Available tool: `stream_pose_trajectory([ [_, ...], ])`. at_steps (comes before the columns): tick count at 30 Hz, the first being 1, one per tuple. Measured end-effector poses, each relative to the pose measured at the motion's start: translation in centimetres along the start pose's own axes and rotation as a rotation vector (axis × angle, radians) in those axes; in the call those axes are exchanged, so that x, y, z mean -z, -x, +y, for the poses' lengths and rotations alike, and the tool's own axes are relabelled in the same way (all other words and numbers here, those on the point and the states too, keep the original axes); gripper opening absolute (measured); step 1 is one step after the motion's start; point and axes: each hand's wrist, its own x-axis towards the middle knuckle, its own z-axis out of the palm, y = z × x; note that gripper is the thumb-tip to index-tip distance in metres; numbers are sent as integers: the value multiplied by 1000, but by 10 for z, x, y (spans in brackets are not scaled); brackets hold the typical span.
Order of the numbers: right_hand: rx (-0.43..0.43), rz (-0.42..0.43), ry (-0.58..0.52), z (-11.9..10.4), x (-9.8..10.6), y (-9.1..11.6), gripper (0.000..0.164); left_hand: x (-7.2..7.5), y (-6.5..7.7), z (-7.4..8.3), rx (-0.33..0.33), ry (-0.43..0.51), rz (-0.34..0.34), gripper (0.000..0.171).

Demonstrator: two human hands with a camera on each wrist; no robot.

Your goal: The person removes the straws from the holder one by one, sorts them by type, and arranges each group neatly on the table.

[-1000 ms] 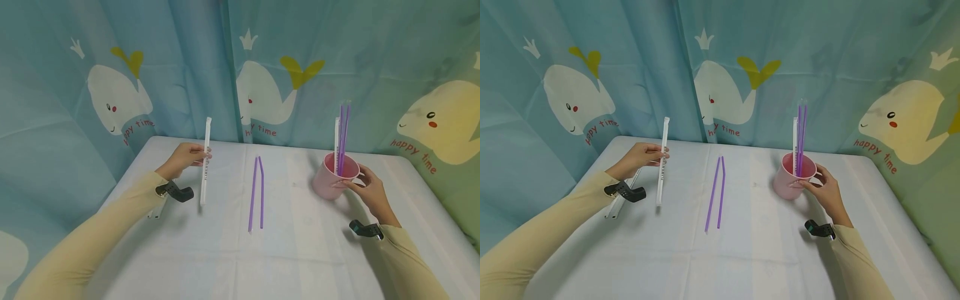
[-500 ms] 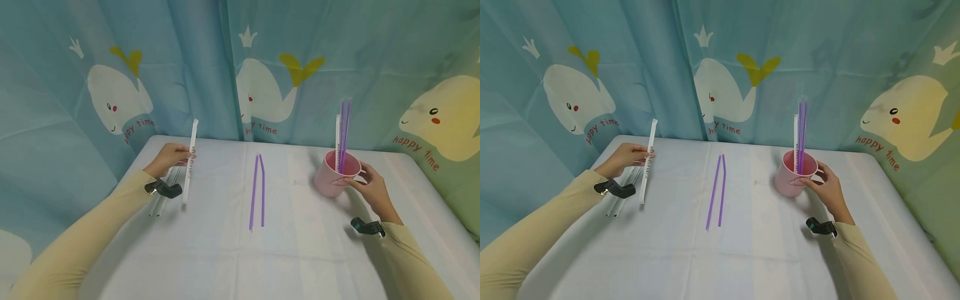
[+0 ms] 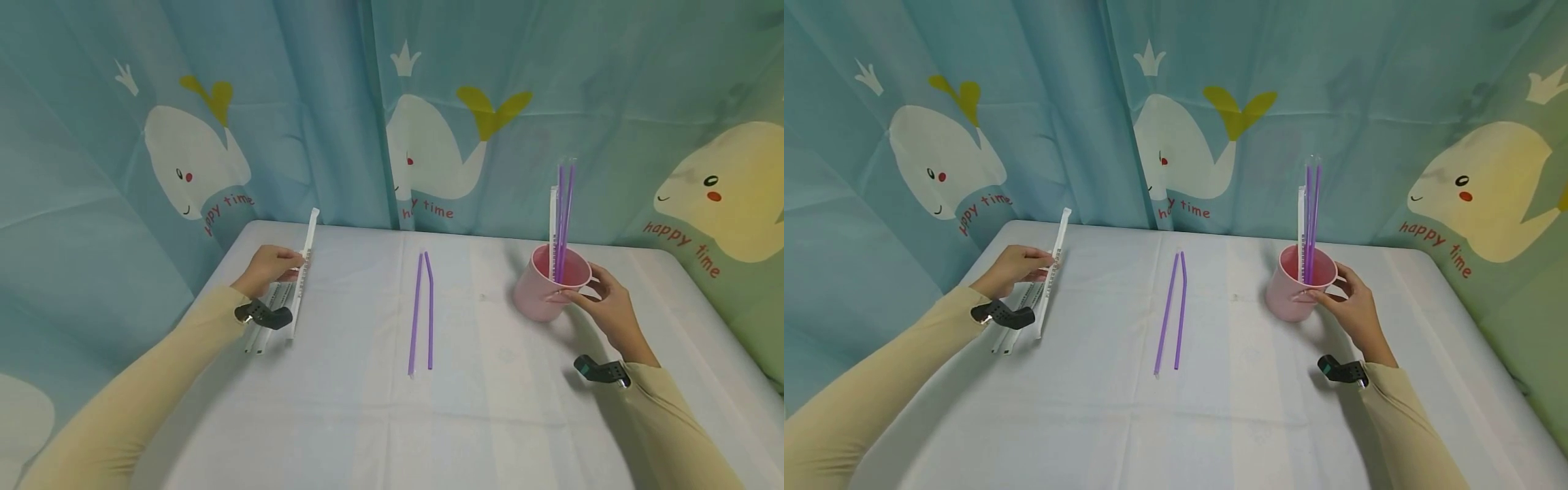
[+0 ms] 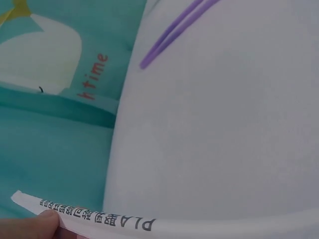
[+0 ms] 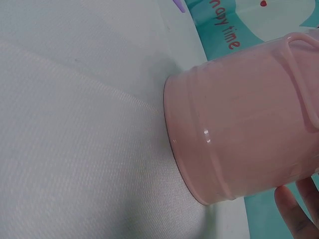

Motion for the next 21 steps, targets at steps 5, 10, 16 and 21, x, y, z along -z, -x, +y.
stream_pose_trajectory([
  [5,-2,2,-4,1,0,0,76,1,-1,-8,17,4,8,41],
  [10,-5,0,-11,1,0,0,76,3,-2,-17,22,0,-2,41],
  [16,-14,-7,-5,1,0,-1,77,3,-6,-28,56,-3,-4,41],
  [21,-18,-8,0,2,0,-1,77,1,-9,-34,78,-13,4,41],
])
